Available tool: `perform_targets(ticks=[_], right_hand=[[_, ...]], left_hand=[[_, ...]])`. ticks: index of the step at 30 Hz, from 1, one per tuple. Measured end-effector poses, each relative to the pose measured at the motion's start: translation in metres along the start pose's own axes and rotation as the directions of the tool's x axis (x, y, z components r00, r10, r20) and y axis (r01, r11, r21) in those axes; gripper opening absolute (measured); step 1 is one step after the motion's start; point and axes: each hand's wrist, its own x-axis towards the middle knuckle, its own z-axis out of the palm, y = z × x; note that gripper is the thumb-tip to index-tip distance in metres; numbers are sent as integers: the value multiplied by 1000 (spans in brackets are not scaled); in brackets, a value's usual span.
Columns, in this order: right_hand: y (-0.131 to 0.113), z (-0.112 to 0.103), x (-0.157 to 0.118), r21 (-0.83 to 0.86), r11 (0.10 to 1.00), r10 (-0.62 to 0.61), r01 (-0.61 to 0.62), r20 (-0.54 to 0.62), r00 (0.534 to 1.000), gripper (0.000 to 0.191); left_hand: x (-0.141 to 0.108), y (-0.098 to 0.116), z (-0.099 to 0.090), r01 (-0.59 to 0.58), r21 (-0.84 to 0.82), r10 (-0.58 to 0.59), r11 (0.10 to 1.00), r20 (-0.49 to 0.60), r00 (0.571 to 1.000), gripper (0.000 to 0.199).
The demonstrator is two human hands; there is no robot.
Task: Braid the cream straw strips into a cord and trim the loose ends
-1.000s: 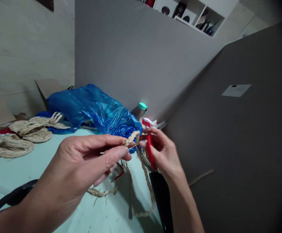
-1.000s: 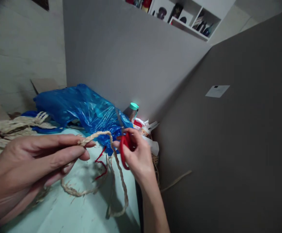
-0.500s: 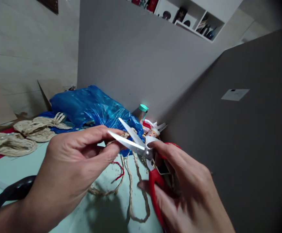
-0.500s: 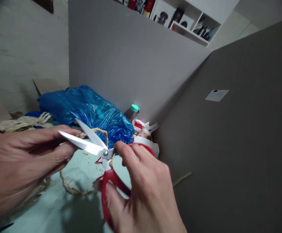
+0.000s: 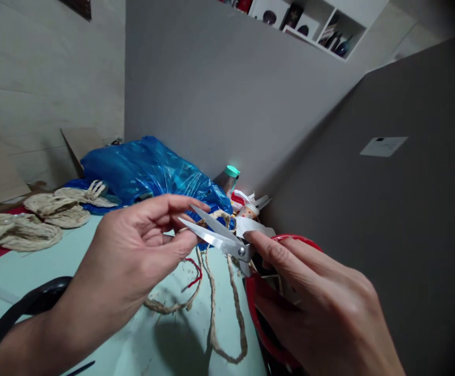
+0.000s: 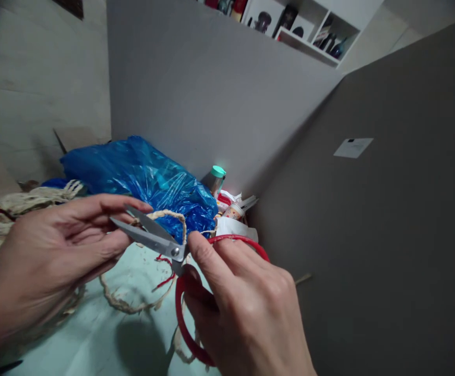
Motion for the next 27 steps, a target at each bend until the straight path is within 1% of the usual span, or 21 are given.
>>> perform_targets(ticks=[1,3,5,7,15,20,22,27], right_hand=[[1,-1,-1,-4,1000,-5,5,3,1000,37],[2,-2,-2,-1,1000,-4,4,11,1000,35],[2,-3,-3,-1,1000,-4,4,11,1000,35],[2,-3,-3,0,1000,0,0,5,1000,34],[9,-1,-9,44,999,10,-12,37,999,38],[7,0,-4,51,998,24,-26,37,999,33],[6,1,-2,67,997,42,-46,54,998,32],[7,3,-1,99,993,62,-70,85,994,34]], left_hand=[[0,0,0,-7,-8,7,1000,-2,1000,29],[-1,-1,0,-55,-1,55,999,-44,998,37],[-2,-3,-1,-97,32,99,995,-77,992,38],[-2,-4,-2,-117,53,121,992,-74,990,38],[-2,-3,-1,-65,10,65,998,-36,997,41],[-1,-2,-1,-27,0,27,1000,-17,999,46],[0,-1,-1,-20,2,20,1000,3,1000,47],[2,-2,-1,-23,-24,23,999,3,1000,47]])
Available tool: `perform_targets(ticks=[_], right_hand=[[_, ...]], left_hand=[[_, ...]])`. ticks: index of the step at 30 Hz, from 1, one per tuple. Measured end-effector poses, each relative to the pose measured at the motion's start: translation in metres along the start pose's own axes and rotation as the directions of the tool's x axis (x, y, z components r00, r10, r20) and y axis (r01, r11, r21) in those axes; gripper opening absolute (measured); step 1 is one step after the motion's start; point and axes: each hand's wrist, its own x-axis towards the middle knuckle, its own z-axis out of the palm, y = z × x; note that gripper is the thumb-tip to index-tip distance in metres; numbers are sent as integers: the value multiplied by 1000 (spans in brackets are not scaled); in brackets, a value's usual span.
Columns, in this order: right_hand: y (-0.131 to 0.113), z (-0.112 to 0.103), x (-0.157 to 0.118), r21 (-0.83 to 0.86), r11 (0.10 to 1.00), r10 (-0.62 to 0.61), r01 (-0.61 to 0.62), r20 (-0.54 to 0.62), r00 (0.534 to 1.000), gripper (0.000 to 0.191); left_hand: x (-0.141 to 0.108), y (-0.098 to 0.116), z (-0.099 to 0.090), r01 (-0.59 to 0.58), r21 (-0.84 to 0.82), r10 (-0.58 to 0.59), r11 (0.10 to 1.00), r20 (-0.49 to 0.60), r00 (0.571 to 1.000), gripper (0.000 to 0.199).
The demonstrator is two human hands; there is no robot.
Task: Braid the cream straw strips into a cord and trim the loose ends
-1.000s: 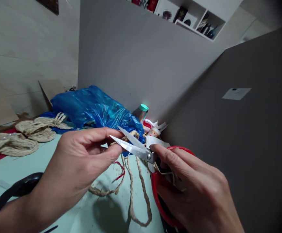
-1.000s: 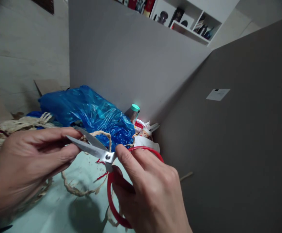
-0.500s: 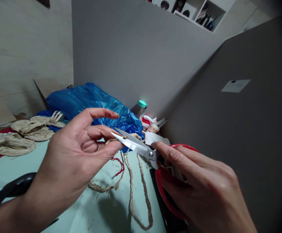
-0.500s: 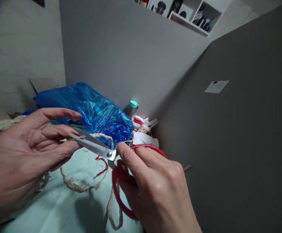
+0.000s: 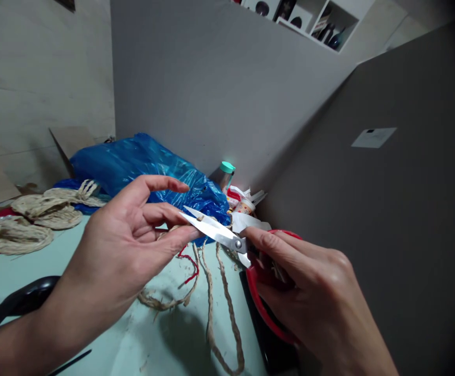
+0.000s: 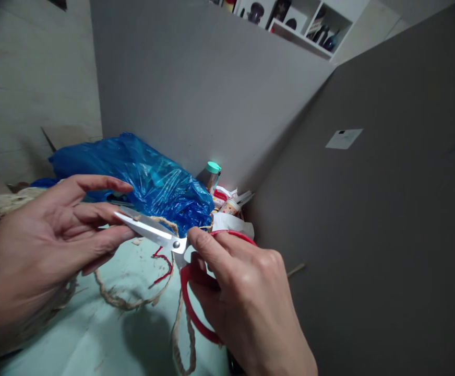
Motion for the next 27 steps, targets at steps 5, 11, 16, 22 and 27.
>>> perform_targets(ticks=[5,11,16,22,27], right_hand=[[-4,-1,2,80,996,21,-25,46,999,28],[0,3,0,-60,998,15,-14,2,1000,27],[5,6,0,-26,999,28,-28,27,999,31],[5,5,2,47,998,43,-46,67,997,28],[14,6,1,129,983,130,-132,22,991,25]], left_hand=[[1,-2,-1,-51,-22,52,998,24,998,44],[1,-1,2,-19,35,17,999,32,999,50],[1,-2,5,39,48,-40,998,30,999,51],[3,-3,5,80,92,-84,993,42,996,51],[6,-5,0,53,79,-59,995,75,995,59]])
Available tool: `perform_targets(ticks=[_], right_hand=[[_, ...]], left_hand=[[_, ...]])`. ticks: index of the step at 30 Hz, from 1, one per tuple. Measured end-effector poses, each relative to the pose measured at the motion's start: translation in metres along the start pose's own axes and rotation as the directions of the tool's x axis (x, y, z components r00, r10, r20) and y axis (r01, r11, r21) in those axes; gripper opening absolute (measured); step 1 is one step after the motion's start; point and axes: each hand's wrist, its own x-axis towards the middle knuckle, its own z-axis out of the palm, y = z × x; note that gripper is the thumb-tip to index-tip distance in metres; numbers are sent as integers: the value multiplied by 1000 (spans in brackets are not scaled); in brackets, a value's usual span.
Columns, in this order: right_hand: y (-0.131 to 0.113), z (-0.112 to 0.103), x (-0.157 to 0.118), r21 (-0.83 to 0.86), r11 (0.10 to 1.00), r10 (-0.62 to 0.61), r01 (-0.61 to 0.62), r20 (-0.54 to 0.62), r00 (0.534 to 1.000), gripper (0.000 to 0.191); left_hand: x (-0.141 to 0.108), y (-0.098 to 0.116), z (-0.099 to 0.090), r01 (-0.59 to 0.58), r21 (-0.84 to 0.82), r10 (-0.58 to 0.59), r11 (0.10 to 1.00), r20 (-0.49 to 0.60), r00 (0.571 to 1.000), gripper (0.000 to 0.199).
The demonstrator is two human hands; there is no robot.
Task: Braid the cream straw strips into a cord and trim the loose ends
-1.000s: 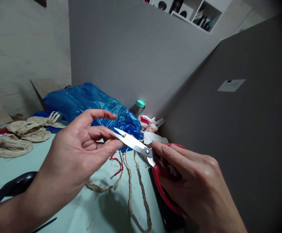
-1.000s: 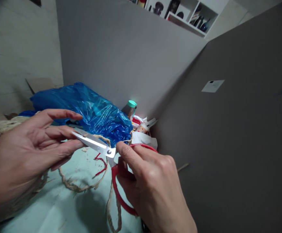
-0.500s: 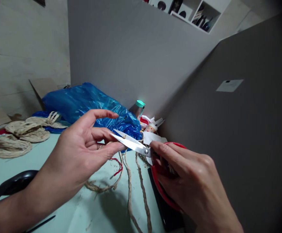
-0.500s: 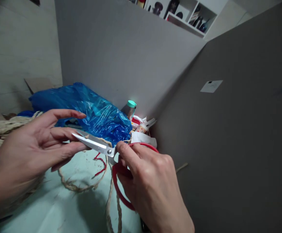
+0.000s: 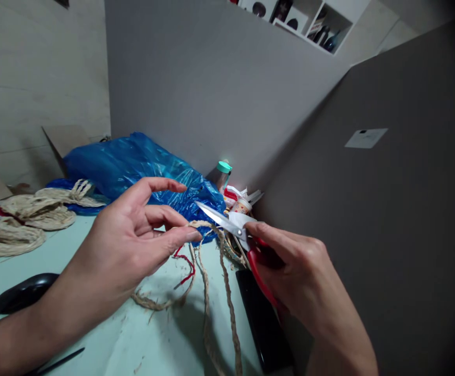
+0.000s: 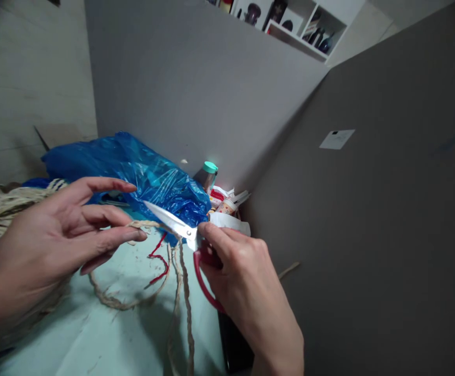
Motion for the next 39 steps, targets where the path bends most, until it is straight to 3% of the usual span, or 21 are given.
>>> perform_targets(ticks=[3,5,8,12,15,18,21,24,27,32,39], right_hand=[[3,4,3,225,964,162,-140,-83,983,17],[0,9,5,442,868,264,-226,-26,964,22],[-6,21,9,628,728,255,-275,124,959,30],[-9,30,11,667,684,237,-295,179,955,28],[-7,31,10,692,644,247,-326,216,945,38],[-5,29,12,761,539,245,-362,270,931,40],[-6,22,15,816,412,282,-405,309,908,42],[-7,14,17,819,355,312,-451,350,883,43],[-8,10,17,818,351,304,-456,360,882,43],[-5,7,16,822,393,328,-413,295,898,41],[4,-1,13,799,483,348,-357,199,916,37]], left_hand=[[-1,-2,-2,-12,-14,12,1000,21,1000,44],[-1,-3,-2,-34,-8,35,999,39,999,29],[-2,-4,-1,-116,19,115,993,36,993,12],[-5,-6,1,-251,88,252,964,2,968,8],[-8,-10,0,-367,235,388,900,-48,920,14],[-11,-14,-1,-460,409,525,788,-57,849,14],[-9,-14,-1,-549,497,630,671,7,776,13],[-7,-12,-2,-610,491,657,622,96,748,15],[-5,-11,-4,-626,443,632,641,159,759,15],[-6,-11,-5,-564,463,538,684,201,818,12],[-4,-12,-5,-423,428,384,799,178,906,11]])
